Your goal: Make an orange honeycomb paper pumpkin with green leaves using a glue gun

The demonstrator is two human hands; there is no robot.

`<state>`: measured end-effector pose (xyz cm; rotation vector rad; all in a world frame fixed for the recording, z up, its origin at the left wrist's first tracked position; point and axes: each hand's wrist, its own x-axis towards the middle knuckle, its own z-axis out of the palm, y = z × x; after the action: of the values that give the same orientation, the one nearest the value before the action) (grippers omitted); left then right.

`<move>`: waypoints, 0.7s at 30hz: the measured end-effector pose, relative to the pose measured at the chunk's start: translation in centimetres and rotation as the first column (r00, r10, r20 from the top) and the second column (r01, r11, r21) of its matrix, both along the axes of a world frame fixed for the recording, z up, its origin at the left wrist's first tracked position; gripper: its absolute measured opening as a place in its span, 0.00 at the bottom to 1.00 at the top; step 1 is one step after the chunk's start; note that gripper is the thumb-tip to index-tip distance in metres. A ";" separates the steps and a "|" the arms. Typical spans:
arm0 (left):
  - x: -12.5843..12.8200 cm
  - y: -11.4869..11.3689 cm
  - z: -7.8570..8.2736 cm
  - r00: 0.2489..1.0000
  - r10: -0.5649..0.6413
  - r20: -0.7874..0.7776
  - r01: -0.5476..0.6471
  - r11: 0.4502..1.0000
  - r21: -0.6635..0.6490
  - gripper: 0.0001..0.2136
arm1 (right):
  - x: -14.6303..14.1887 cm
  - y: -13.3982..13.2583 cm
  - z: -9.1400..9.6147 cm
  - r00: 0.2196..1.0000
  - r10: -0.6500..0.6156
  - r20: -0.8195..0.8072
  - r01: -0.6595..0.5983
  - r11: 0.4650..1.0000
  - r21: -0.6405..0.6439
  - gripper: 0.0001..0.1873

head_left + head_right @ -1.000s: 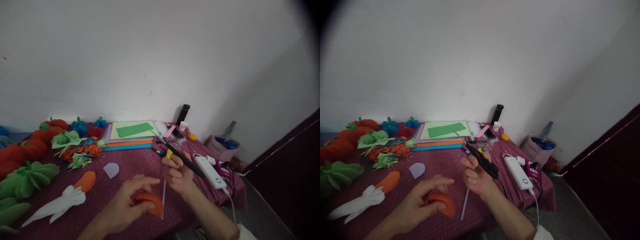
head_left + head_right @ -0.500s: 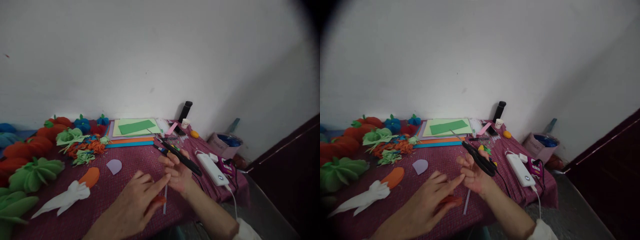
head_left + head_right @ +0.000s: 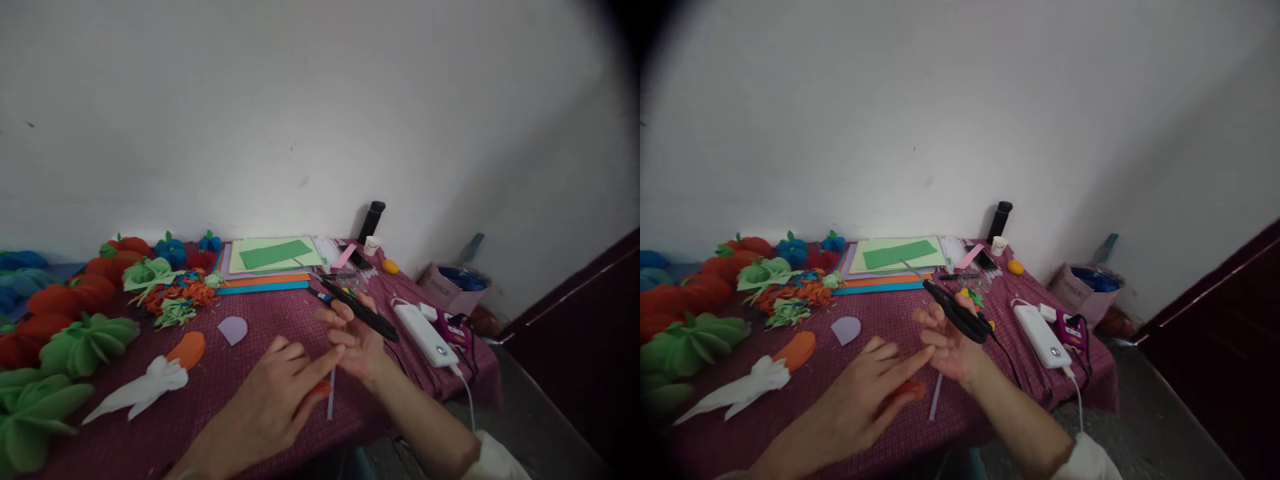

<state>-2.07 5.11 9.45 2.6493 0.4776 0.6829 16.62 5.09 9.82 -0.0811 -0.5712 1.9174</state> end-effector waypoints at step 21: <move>0.3 2.2 -3.0 0.739 0.529 0.417 0.037 0.586 -0.809 0.05 | -0.1 -1.8 0.0 0.252 -0.609 0.752 0.267 0.791 0.551 0.29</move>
<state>-1.77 7.32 6.40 1.3911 0.7587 1.0861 16.55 3.31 9.81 -1.0710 -1.4291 0.9980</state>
